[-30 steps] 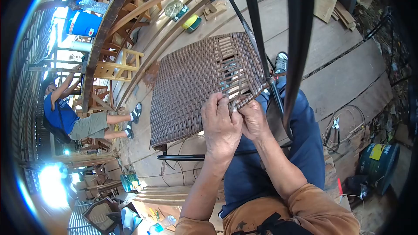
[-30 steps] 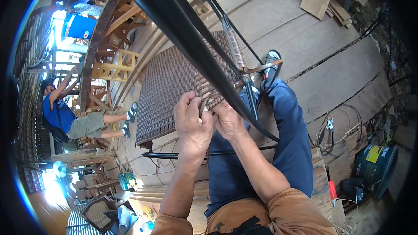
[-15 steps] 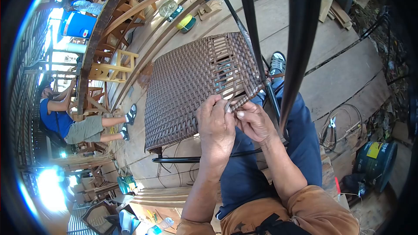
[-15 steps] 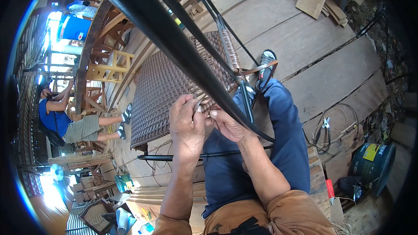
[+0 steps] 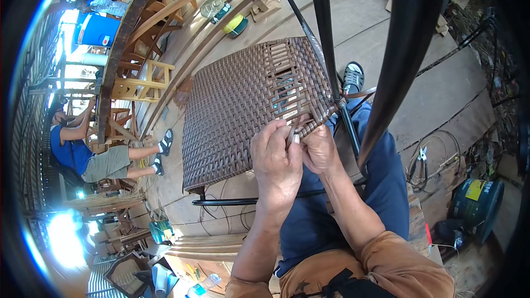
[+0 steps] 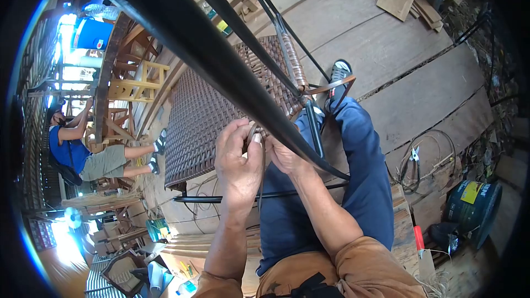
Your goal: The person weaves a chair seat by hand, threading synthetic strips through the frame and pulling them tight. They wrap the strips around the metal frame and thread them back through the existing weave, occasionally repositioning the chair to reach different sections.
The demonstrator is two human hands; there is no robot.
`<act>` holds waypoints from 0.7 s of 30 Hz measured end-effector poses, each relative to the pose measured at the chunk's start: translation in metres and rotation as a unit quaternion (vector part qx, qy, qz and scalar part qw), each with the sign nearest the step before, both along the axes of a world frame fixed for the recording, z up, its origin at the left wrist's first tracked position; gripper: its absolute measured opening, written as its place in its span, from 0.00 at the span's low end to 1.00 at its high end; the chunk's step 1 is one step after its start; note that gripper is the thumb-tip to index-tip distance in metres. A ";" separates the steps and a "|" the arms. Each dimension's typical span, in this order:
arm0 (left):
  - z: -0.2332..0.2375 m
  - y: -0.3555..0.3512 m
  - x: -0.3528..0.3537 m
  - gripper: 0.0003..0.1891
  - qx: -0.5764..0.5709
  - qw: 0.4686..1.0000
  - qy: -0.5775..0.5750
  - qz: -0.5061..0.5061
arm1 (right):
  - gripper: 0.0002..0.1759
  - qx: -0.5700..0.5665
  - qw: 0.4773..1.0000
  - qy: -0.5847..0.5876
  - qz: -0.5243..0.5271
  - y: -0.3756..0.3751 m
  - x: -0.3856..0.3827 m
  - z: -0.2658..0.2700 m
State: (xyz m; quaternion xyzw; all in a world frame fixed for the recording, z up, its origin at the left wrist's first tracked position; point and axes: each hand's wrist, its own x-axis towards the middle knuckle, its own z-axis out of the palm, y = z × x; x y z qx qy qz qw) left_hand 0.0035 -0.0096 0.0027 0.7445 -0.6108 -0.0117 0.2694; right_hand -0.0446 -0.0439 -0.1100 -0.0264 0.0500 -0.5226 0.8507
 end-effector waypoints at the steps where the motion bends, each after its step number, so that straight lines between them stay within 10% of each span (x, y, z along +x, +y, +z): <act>1: 0.001 -0.004 0.002 0.12 0.012 1.000 -0.001 0.001 | 0.12 0.006 1.000 -0.005 0.004 -0.003 0.003 -0.002; 6: 0.005 -0.010 0.007 0.11 0.066 0.997 0.051 0.006 | 0.11 -0.020 0.998 0.060 -0.016 -0.003 -0.001 0.010; 10: 0.019 -0.007 0.003 0.08 0.145 0.988 0.040 -0.024 | 0.16 -0.108 0.899 0.425 -0.008 0.015 -0.028 0.023; 21: 0.011 0.030 -0.025 0.18 0.015 0.994 -0.103 -0.026 | 0.10 -0.005 0.909 0.411 -0.067 0.030 -0.035 0.059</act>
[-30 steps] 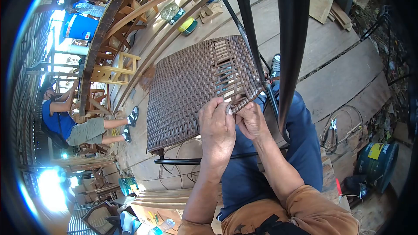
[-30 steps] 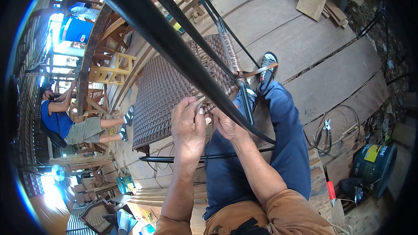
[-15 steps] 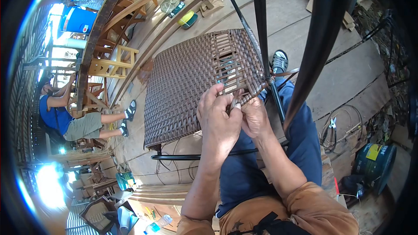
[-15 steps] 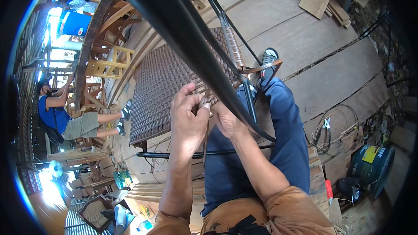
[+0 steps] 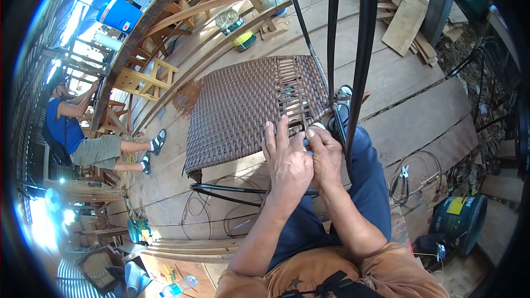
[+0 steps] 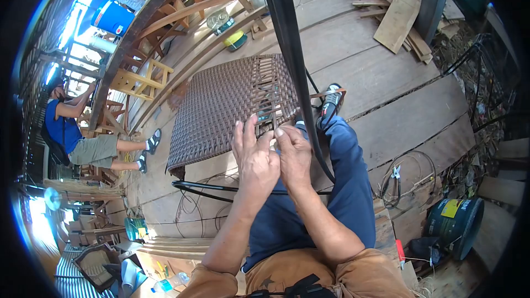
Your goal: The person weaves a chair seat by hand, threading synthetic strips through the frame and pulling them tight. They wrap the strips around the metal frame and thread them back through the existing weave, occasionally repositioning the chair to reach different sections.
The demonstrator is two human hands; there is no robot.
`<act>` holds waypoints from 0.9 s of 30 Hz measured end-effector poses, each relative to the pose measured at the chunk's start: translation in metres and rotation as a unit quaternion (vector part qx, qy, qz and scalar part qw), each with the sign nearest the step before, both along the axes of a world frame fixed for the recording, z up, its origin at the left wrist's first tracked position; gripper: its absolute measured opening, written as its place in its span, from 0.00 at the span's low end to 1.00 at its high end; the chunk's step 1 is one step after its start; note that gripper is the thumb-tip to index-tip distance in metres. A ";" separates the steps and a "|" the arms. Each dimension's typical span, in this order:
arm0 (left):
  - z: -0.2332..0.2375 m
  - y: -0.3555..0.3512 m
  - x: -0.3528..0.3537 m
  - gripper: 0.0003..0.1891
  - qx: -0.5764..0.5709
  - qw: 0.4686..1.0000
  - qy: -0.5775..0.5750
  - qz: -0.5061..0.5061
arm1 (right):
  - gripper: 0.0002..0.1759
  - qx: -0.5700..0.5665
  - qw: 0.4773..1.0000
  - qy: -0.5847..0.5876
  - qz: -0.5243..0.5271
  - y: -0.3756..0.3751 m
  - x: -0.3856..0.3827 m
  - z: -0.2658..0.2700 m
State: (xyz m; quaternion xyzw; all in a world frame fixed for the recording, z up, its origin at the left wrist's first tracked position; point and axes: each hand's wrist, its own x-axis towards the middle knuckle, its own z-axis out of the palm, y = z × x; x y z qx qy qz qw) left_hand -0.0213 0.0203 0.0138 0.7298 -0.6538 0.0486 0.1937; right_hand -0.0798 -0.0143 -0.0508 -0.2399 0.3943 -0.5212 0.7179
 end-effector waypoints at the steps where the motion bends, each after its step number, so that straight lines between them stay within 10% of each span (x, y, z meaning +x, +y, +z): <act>1: 0.000 0.005 -0.005 0.19 -0.019 1.000 -0.001 0.003 | 0.10 0.007 0.998 -0.045 -0.048 0.004 0.002 -0.001; 5: -0.006 0.034 -0.016 0.20 -0.023 0.998 0.059 -0.022 | 0.12 0.002 0.963 -0.269 0.010 0.004 -0.011 0.008; 9: -0.012 0.032 -0.017 0.21 -0.070 0.979 0.189 0.011 | 0.11 0.005 0.998 -0.061 0.035 0.016 -0.025 0.013; 13: 0.010 0.004 -0.014 0.21 -0.084 0.996 0.034 0.018 | 0.12 -0.078 0.986 0.088 0.121 0.037 -0.067 0.033; 20: -0.007 -0.020 0.005 0.12 -0.061 0.994 -0.094 0.002 | 0.11 -0.082 0.996 0.011 0.020 -0.031 -0.138 0.022; 27: -0.018 -0.019 -0.012 0.08 -0.063 0.996 -0.065 -0.008 | 0.14 -0.069 0.930 0.143 0.331 -0.097 -0.107 0.023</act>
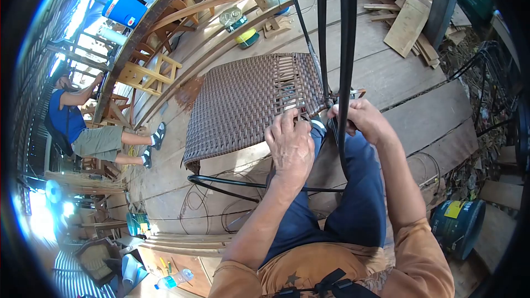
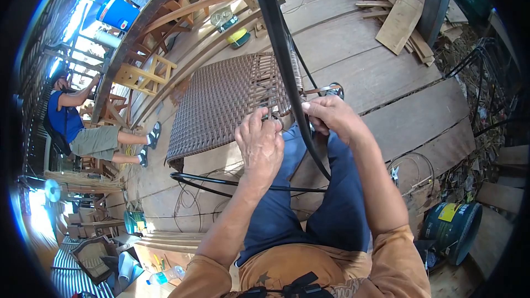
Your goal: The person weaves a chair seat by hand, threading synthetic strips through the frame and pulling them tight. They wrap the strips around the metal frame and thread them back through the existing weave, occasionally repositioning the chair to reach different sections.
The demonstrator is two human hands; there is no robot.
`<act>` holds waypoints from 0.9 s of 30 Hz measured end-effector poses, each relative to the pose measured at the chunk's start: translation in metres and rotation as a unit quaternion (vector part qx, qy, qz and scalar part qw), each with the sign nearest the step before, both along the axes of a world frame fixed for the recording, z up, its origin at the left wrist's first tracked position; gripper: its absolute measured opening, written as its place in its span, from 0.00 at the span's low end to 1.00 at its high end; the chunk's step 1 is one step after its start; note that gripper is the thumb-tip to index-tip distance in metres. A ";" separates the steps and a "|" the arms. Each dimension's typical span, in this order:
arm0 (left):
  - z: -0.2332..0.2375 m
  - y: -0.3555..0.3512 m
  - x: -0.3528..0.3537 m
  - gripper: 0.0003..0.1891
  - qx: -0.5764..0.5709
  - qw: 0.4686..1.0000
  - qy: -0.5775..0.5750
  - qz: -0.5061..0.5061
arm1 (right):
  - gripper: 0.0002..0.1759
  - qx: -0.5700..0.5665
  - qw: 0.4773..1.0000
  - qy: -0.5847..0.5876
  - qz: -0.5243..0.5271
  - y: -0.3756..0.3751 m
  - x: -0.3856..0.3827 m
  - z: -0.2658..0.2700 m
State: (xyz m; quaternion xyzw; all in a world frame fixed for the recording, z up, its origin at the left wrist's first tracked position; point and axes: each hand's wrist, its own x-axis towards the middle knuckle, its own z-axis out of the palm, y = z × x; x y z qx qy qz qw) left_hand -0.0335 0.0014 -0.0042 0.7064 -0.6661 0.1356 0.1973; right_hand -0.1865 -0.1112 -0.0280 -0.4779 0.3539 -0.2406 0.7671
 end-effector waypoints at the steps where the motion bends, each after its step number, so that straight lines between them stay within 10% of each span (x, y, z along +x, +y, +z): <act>1: 0.000 0.001 -0.004 0.09 0.016 1.000 0.008 0.008 | 0.14 0.003 0.999 0.020 0.038 -0.008 -0.002 0.004; 12: 0.003 0.043 -0.050 0.09 0.021 0.948 0.303 -0.095 | 0.19 -0.096 0.995 -0.027 -0.004 0.008 -0.008 0.012; 17: -0.011 0.010 -0.037 0.07 0.105 0.961 0.254 -0.037 | 0.23 -0.074 0.993 -0.047 0.084 0.001 0.009 0.029; 24: -0.049 0.010 -0.031 0.10 0.032 0.977 0.200 -0.065 | 0.15 -0.097 0.981 -0.128 -0.111 0.035 0.003 0.011; 25: -0.059 0.018 -0.033 0.12 0.209 0.955 0.206 -0.039 | 0.10 -0.109 0.974 -0.103 -0.169 0.045 0.000 0.009; 27: -0.091 0.047 -0.043 0.14 0.192 0.963 0.172 -0.074 | 0.10 -0.091 0.952 -0.096 -0.275 0.068 -0.008 -0.014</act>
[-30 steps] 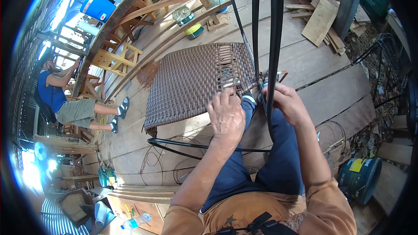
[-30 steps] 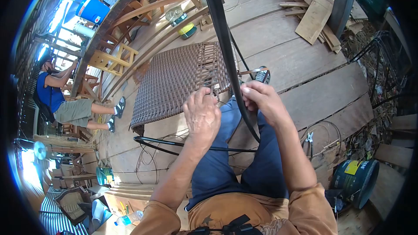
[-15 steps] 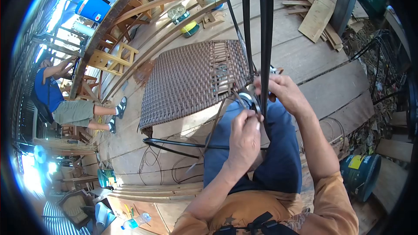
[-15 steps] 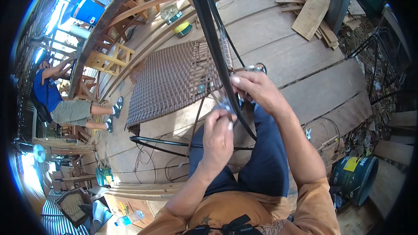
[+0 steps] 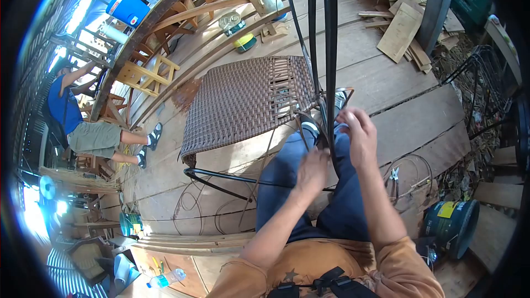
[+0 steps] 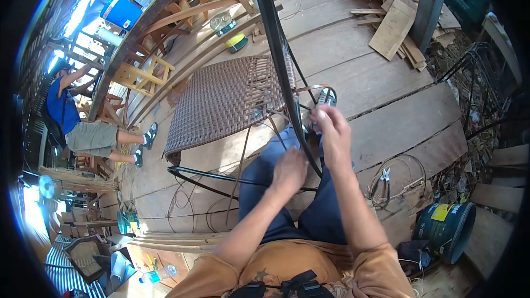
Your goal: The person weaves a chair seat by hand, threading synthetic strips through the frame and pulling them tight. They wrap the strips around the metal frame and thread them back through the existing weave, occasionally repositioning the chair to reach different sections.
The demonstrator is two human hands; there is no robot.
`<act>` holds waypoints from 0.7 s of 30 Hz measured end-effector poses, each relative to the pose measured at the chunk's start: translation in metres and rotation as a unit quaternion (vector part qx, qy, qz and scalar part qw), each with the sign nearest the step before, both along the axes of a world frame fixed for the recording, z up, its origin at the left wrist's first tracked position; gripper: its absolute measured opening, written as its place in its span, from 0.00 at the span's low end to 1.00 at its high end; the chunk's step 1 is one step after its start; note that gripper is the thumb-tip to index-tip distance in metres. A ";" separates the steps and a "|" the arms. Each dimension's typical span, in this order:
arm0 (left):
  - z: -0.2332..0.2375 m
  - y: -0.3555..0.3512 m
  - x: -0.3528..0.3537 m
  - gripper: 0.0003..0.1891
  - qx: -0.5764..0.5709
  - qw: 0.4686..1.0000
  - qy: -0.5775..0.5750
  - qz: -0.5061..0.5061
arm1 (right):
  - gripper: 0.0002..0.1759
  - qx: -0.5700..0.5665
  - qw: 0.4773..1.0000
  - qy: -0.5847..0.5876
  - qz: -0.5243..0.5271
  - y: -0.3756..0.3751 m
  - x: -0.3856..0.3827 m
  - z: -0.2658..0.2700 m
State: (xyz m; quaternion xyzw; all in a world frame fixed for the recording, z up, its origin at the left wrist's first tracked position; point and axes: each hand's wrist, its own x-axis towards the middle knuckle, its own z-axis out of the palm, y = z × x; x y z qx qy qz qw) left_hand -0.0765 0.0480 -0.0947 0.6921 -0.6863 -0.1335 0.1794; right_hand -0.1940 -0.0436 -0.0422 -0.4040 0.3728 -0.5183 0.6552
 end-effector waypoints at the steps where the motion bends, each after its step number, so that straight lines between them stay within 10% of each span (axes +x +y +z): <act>1: -0.016 0.014 -0.006 0.14 -0.016 1.000 -0.014 -0.021 | 0.10 0.011 0.998 -0.007 -0.055 0.011 -0.002 -0.012; 6: 0.023 0.094 -0.037 0.25 0.067 0.974 0.047 -0.213 | 0.20 0.021 0.978 0.207 -0.012 0.082 -0.004 -0.062; 13: -0.008 0.101 -0.030 0.29 0.280 0.848 0.310 -0.326 | 0.20 0.075 0.960 0.133 0.233 0.088 -0.081 0.053; 15: 0.046 0.071 -0.031 0.32 0.414 0.667 0.606 -0.132 | 0.20 0.012 0.880 0.353 0.318 0.126 -0.135 0.038; 17: 0.059 0.033 -0.027 0.23 0.214 0.474 0.848 -0.098 | 0.22 0.066 0.738 0.503 0.445 0.167 -0.193 -0.006; 19: 0.059 0.009 -0.010 0.09 0.089 0.454 0.884 0.068 | 0.23 0.149 0.845 0.337 0.387 0.200 -0.230 -0.023; 21: 0.074 0.028 -0.030 0.08 0.102 0.742 0.663 0.000 | 0.29 0.263 0.882 0.142 0.366 0.177 -0.226 -0.002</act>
